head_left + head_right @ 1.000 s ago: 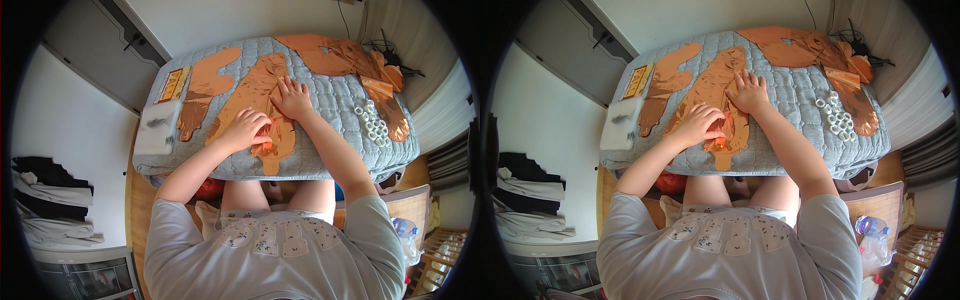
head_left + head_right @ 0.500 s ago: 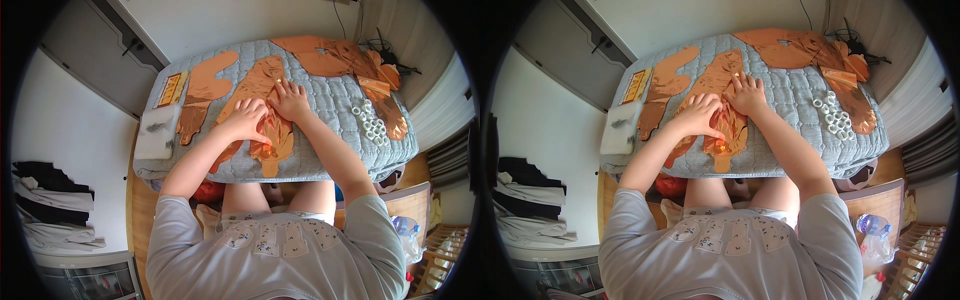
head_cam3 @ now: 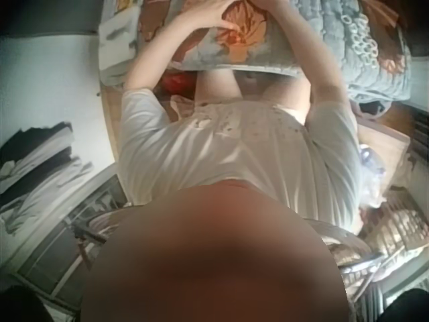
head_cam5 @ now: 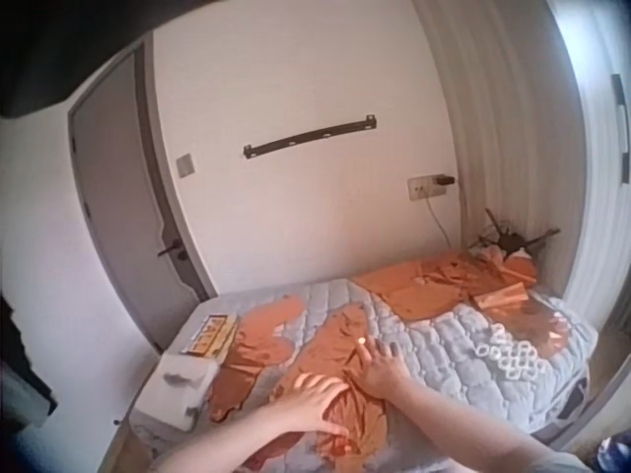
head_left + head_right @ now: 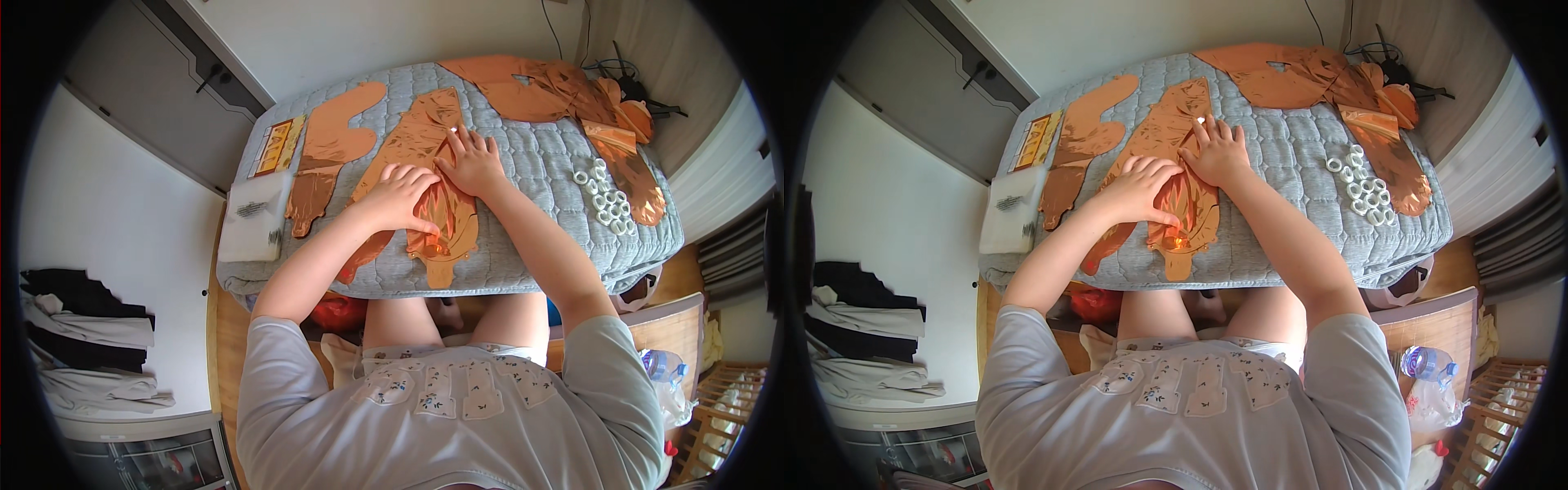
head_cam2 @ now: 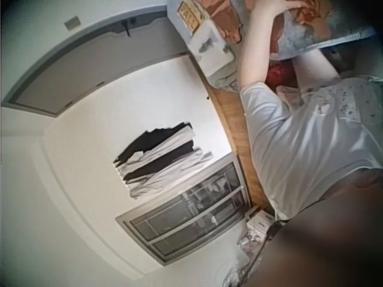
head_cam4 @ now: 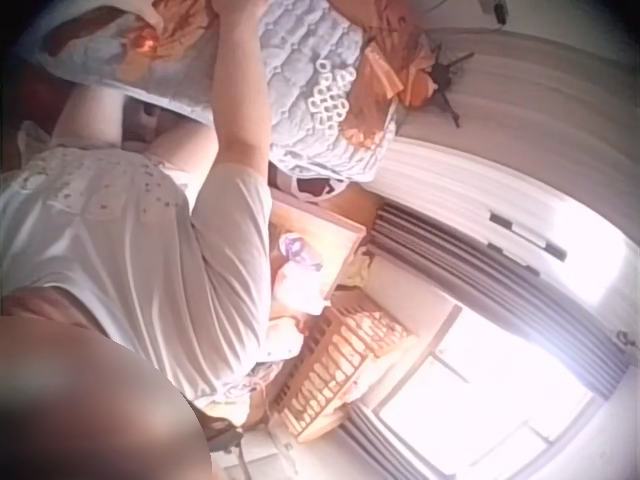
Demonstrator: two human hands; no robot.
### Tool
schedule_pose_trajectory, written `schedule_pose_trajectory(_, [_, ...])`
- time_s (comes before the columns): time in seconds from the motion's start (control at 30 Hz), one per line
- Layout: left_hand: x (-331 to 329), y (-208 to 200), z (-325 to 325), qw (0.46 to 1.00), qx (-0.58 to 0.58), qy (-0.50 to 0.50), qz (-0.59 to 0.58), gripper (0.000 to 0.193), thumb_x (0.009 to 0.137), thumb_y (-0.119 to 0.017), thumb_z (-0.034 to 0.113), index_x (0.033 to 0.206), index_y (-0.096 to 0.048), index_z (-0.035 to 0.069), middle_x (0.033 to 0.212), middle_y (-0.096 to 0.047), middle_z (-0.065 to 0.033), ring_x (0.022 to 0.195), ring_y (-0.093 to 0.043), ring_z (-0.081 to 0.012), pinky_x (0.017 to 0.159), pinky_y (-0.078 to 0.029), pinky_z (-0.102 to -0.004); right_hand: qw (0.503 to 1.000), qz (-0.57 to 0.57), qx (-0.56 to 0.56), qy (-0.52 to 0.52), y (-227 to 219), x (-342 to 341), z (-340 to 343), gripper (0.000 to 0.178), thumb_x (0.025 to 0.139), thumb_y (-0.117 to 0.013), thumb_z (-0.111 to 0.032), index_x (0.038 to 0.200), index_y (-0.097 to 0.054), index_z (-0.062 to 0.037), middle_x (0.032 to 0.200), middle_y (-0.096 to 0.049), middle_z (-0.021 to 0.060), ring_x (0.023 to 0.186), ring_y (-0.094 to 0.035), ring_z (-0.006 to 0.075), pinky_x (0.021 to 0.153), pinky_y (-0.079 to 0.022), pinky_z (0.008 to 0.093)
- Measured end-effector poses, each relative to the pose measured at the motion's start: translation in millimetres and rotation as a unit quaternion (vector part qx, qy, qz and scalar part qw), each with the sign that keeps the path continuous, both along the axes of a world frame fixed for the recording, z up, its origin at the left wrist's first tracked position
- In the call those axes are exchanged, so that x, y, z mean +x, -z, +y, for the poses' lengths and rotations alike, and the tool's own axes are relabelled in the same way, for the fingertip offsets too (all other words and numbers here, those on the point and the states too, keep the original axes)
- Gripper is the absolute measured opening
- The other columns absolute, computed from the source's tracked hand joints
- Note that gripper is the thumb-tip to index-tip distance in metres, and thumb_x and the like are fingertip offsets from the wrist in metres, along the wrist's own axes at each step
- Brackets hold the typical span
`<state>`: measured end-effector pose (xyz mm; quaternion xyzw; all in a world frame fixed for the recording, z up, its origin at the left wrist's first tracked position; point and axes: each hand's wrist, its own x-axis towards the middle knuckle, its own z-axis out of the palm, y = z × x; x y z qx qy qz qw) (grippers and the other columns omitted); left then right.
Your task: The person folds a foil balloon into a small square by hand and slides it into a plastic packaging sleeve with a cardboard insert.
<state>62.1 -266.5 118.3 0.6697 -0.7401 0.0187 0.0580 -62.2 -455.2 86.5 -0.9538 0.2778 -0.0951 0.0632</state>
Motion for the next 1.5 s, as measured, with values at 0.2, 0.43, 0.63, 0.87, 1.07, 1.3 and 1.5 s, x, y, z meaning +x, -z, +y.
schedule_pose_trajectory(0.2, [3.3,-5.3,-9.7,0.998,0.064,-0.007,0.005,0.11,0.069,-0.08,0.073,0.15,-0.044,0.008,0.153,-0.041,-0.0148,0.146,-0.035,-0.0339,0.122,-0.021,-0.0531,1.0,-0.006,-0.002,-0.002,2.0,0.9,0.0,0.081,0.103,-0.035,-0.065,0.164,-0.026,-0.0123,0.17,-0.026,0.0134,0.155,-0.025,0.0305,0.125,-0.014,0.0565])
schedule_pose_trajectory(0.43, [4.4,-5.6,-17.8,0.997,0.081,-0.009,-0.003,0.12,0.061,-0.083,0.076,0.15,-0.04,0.007,0.156,-0.036,-0.0206,0.152,-0.025,-0.0384,0.127,-0.009,-0.0598,1.0,0.001,0.011,0.003,-0.5,0.5,0.6,0.087,0.101,-0.031,-0.072,0.165,-0.025,-0.0135,0.171,-0.025,0.0123,0.156,-0.024,0.0295,0.126,-0.013,0.0552])
schedule_pose_trajectory(0.63, [7.3,-5.5,-21.7,0.995,0.09,-0.022,0.02,0.121,0.056,-0.083,0.079,0.144,-0.044,0.006,0.157,-0.035,-0.0218,0.153,-0.021,-0.0387,0.127,-0.001,-0.0616,1.0,0.005,0.027,0.004,-5.1,-0.2,2.3,0.095,0.097,-0.035,-0.079,0.165,-0.024,-0.0143,0.172,-0.023,0.0119,0.157,-0.022,0.0297,0.126,-0.012,0.055])
schedule_pose_trajectory(0.87, [-1.7,-8.9,-7.4,0.999,0.034,-0.02,-0.004,0.103,0.065,-0.082,0.073,0.14,-0.049,0.01,0.16,-0.034,-0.0194,0.153,-0.024,-0.0376,0.126,-0.005,-0.0635,1.0,0.028,0.007,0.003,-3.4,-1.5,-0.1,0.103,0.091,-0.045,-0.082,0.166,-0.022,-0.0146,0.172,-0.022,0.0113,0.158,-0.021,0.0299,0.127,-0.013,0.055])
schedule_pose_trajectory(1.07, [-22.4,12.6,39.7,0.999,-0.007,-0.04,0.025,0.07,0.093,-0.066,0.055,0.148,-0.052,0.014,0.156,-0.046,-0.0088,0.149,-0.037,-0.0294,0.124,-0.016,-0.0628,1.0,0.01,0.002,0.002,-3.5,1.0,4.8,0.101,0.09,-0.05,-0.079,0.165,-0.025,-0.0148,0.171,-0.025,0.0111,0.157,-0.024,0.0312,0.127,-0.015,0.0544])
schedule_pose_trajectory(1.3, [-30.0,12.2,60.2,0.999,0.002,-0.036,0.001,0.079,0.096,-0.061,0.061,0.156,-0.045,0.013,0.161,-0.043,-0.0068,0.151,-0.035,-0.0265,0.125,-0.015,-0.0615,1.0,0.0,-0.022,0.007,0.2,1.5,3.8,0.104,0.088,-0.05,-0.082,0.164,-0.028,-0.0151,0.17,-0.027,0.0114,0.156,-0.027,0.0315,0.126,-0.018,0.054])
schedule_pose_trajectory(1.5, [-26.9,1.9,53.4,0.997,0.064,-0.024,-0.023,0.093,0.092,-0.059,0.07,0.16,-0.038,0.011,0.166,-0.036,-0.0065,0.155,-0.027,-0.028,0.126,-0.009,-0.0635,0.999,0.0,-0.033,0.009,3.9,0.8,-0.5,0.103,0.088,-0.051,-0.082,0.164,-0.028,-0.0161,0.17,-0.028,0.012,0.155,-0.028,0.032,0.126,-0.02,0.0533])
